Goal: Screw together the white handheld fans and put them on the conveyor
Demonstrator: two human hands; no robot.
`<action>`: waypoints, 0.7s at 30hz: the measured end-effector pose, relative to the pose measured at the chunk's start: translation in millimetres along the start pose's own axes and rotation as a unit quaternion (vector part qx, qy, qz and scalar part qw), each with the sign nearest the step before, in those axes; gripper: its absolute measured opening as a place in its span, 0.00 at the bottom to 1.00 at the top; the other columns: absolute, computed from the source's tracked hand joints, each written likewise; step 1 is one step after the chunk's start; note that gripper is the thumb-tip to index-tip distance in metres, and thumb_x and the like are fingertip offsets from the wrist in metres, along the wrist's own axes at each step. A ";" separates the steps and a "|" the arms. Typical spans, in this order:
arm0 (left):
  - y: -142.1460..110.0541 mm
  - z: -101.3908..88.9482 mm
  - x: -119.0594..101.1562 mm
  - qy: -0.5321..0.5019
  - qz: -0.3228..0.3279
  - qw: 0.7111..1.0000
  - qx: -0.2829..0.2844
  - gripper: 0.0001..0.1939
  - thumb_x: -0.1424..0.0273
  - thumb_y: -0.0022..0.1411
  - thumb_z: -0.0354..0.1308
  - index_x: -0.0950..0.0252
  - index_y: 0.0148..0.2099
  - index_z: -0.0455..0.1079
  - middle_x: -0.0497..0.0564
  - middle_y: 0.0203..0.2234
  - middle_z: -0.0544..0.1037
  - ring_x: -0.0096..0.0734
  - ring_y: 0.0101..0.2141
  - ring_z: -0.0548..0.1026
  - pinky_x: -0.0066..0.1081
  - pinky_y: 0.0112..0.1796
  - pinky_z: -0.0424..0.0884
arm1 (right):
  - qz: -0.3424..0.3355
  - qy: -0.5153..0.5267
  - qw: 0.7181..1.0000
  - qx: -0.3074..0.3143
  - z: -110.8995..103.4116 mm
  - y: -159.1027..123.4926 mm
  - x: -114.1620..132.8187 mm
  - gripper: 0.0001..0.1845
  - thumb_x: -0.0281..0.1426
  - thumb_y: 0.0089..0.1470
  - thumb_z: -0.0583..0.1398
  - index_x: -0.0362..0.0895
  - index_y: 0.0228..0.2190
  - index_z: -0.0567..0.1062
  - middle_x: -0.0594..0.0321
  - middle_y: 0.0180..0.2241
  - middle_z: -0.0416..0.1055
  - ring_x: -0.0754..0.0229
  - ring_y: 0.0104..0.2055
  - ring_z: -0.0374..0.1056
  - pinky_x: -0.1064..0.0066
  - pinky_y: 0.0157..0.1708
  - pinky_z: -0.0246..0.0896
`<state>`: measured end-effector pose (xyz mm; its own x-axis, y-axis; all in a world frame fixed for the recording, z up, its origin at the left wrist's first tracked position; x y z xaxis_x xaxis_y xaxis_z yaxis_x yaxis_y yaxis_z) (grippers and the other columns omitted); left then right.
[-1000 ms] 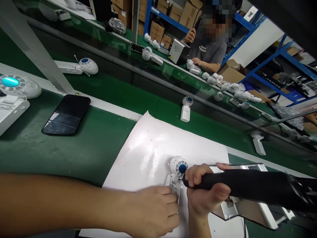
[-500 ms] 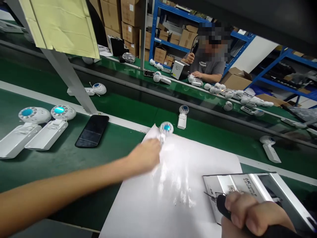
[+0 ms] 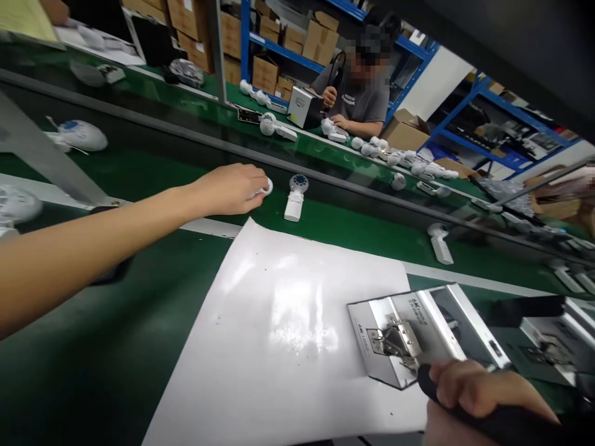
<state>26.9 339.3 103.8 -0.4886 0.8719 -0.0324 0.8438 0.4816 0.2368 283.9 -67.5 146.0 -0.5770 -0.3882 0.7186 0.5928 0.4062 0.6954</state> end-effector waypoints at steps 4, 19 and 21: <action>44.7 42.9 -30.4 -0.045 0.058 0.994 0.082 0.25 0.60 0.72 0.55 0.74 0.61 0.72 0.67 0.60 0.73 0.54 0.59 0.67 0.41 0.58 0.62 | -0.036 -0.013 0.998 -0.048 37.0 6.7 8.0 0.28 0.60 0.62 0.57 0.52 0.48 0.68 0.73 0.21 0.64 0.60 0.18 0.58 0.62 0.19 0.61; -17.2 51.1 -209.6 -0.127 0.192 0.972 0.055 0.10 0.81 0.63 0.58 0.67 0.43 0.78 0.59 0.42 0.81 0.43 0.41 0.76 0.38 0.43 0.67 | 0.132 0.247 0.958 0.070 96.8 -20.4 5.7 0.30 0.64 0.64 0.48 0.60 0.54 0.69 0.77 0.18 0.62 0.65 0.14 0.50 0.69 0.15 0.56; -56.6 54.2 -254.3 -0.128 0.231 0.963 0.045 0.07 0.79 0.66 0.59 0.66 0.41 0.78 0.58 0.39 0.80 0.43 0.40 0.75 0.40 0.44 0.67 | 0.110 0.231 0.962 0.095 104.6 -19.0 12.5 0.21 0.56 0.66 0.53 0.60 0.53 0.69 0.78 0.19 0.63 0.64 0.13 0.50 0.69 0.14 0.55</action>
Point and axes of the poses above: each hand's wrist, its own y-axis towards the middle knuckle, its own z-axis out of the palm, x = y × z, the point moved 9 cm from there along y, towards the middle knuckle
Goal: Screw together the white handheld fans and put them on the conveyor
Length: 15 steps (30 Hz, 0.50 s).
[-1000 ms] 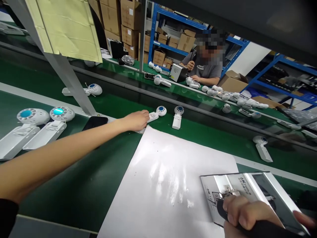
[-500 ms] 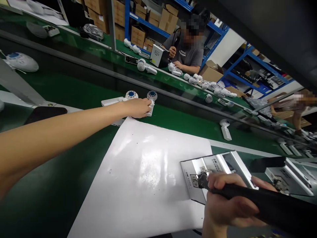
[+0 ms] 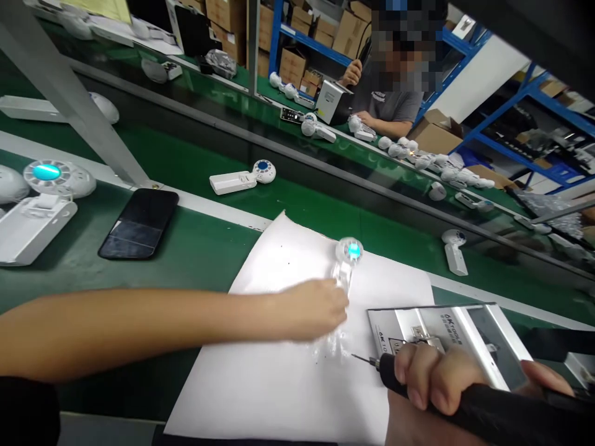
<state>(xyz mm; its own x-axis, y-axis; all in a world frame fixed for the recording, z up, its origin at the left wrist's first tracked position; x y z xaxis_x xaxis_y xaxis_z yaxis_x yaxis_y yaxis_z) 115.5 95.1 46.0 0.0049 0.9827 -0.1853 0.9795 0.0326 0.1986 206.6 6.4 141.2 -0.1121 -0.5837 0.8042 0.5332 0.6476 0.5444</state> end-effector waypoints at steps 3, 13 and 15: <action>-27.8 9.9 -65.7 -0.038 0.078 0.994 -0.060 0.08 0.69 0.73 0.58 0.65 0.40 0.76 0.57 0.36 0.78 0.42 0.39 0.73 0.41 0.46 0.68 | -0.013 -0.037 0.999 0.017 13.0 3.9 -3.3 0.20 0.55 0.66 0.53 0.62 0.54 0.68 0.77 0.19 0.59 0.63 0.12 0.49 0.67 0.16 0.55; -48.2 10.2 -90.4 -0.095 0.105 0.981 -0.129 0.14 0.67 0.77 0.53 0.64 0.38 0.74 0.52 0.34 0.79 0.40 0.40 0.73 0.41 0.53 0.68 | 0.036 -0.014 0.999 0.031 40.4 -1.6 -53.6 0.33 0.64 0.59 0.58 0.54 0.51 0.64 0.79 0.20 0.65 0.64 0.14 0.54 0.69 0.18 0.61; -47.4 10.9 -91.0 -0.096 0.103 0.982 -0.127 0.13 0.67 0.76 0.54 0.64 0.38 0.74 0.52 0.34 0.78 0.40 0.40 0.73 0.41 0.52 0.69 | 0.046 -0.010 0.999 0.028 43.9 -4.3 -60.3 0.31 0.62 0.59 0.59 0.53 0.49 0.63 0.79 0.19 0.64 0.65 0.15 0.54 0.70 0.17 0.59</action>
Point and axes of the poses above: each hand's wrist, its own y-axis towards the middle knuckle, its own z-axis out of the palm, x = y × z, the point moved 9 cm from there along y, towards the middle knuckle
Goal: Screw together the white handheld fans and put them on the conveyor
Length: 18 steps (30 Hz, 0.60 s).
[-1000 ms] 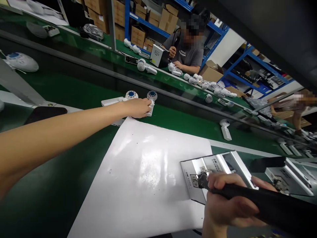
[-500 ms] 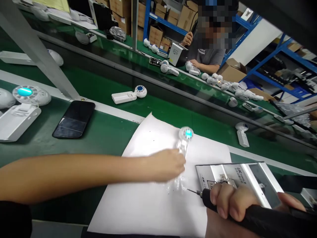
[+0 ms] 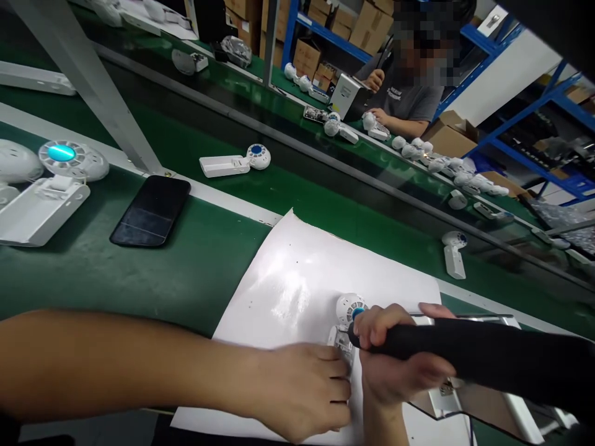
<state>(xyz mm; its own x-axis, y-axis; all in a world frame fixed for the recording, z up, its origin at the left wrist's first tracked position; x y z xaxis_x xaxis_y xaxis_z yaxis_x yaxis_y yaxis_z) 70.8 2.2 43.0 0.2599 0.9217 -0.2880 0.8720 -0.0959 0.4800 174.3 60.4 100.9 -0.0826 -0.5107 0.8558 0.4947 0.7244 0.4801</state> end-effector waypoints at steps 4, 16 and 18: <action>-0.5 2.6 -0.1 -0.012 -0.008 1.000 0.011 0.07 0.67 0.71 0.60 0.64 0.39 0.73 0.51 0.35 0.78 0.40 0.42 0.73 0.41 0.51 0.68 | 0.006 0.000 1.000 0.015 8.6 -6.0 -12.3 0.25 0.54 0.61 0.62 0.52 0.49 0.64 0.78 0.20 0.64 0.66 0.16 0.55 0.71 0.18 0.57; 0.4 -1.7 4.4 -0.040 -0.013 0.999 0.005 0.09 0.67 0.73 0.59 0.63 0.38 0.72 0.52 0.34 0.77 0.39 0.38 0.71 0.39 0.46 0.68 | -0.122 -0.067 0.990 -0.031 -27.2 0.7 44.0 0.34 0.61 0.63 0.55 0.53 0.59 0.62 0.77 0.23 0.67 0.65 0.16 0.57 0.69 0.18 0.62; 0.3 -1.3 3.7 -0.045 -0.011 0.999 0.014 0.08 0.69 0.74 0.58 0.64 0.38 0.72 0.52 0.34 0.76 0.37 0.36 0.70 0.38 0.41 0.67 | -0.193 -0.189 0.956 -0.117 -62.5 2.9 76.7 0.32 0.59 0.67 0.51 0.48 0.57 0.64 0.74 0.23 0.68 0.62 0.18 0.61 0.66 0.18 0.64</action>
Point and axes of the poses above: each hand's wrist, its own y-axis towards the middle knuckle, its own z-axis out of the palm, x = y × z, the point moved 9 cm from there along y, towards the middle knuckle
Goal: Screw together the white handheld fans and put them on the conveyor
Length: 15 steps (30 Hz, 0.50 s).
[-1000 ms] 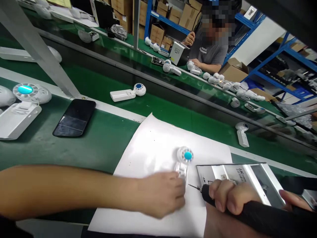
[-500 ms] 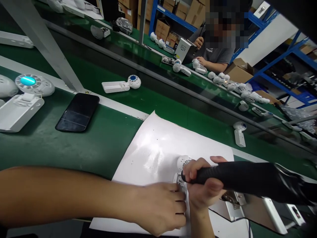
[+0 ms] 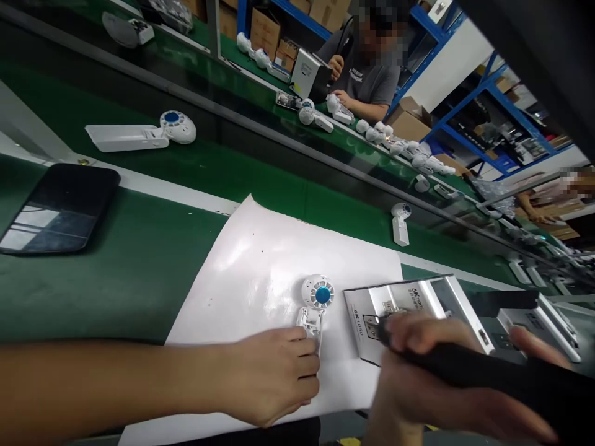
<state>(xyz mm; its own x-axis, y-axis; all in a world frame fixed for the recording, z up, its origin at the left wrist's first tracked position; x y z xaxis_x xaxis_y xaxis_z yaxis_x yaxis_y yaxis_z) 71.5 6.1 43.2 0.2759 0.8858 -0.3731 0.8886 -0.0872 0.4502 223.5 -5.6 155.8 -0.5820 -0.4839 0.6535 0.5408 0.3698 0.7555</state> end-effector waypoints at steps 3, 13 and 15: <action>-0.2 -1.0 0.2 0.001 -0.006 1.000 0.001 0.08 0.69 0.74 0.58 0.64 0.39 0.71 0.52 0.34 0.76 0.36 0.35 0.69 0.37 0.41 0.67 | -0.035 -0.096 0.994 -0.031 -36.8 17.2 -4.4 0.29 0.58 0.68 0.50 0.47 0.53 0.64 0.76 0.20 0.64 0.60 0.16 0.59 0.64 0.16 0.63; 0.7 -0.5 -0.6 0.014 -0.001 1.000 -0.003 0.10 0.67 0.75 0.57 0.65 0.39 0.73 0.52 0.34 0.76 0.37 0.38 0.72 0.38 0.44 0.68 | 0.145 0.116 0.981 0.057 16.5 -19.1 -18.1 0.32 0.63 0.65 0.47 0.55 0.55 0.65 0.78 0.20 0.65 0.64 0.15 0.53 0.67 0.16 0.60; 0.3 -0.1 -0.2 0.011 -0.003 1.000 -0.004 0.10 0.67 0.75 0.57 0.65 0.39 0.74 0.52 0.34 0.76 0.38 0.39 0.73 0.39 0.45 0.68 | 0.151 0.157 0.972 0.083 32.9 -24.1 -22.1 0.31 0.63 0.64 0.50 0.55 0.54 0.66 0.78 0.20 0.66 0.65 0.15 0.53 0.68 0.16 0.60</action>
<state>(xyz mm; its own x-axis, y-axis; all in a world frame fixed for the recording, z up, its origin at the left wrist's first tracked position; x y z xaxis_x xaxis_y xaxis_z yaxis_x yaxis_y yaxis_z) 71.7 5.9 43.4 0.2630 0.8957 -0.3586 0.8874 -0.0787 0.4542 203.3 22.3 124.7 -0.1836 -0.5416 0.8203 0.5374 0.6435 0.5451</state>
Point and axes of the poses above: each hand's wrist, its own y-axis towards the middle knuckle, its own z-axis out of the palm, x = y × z, the point moved 9 cm from there along y, towards the middle knuckle
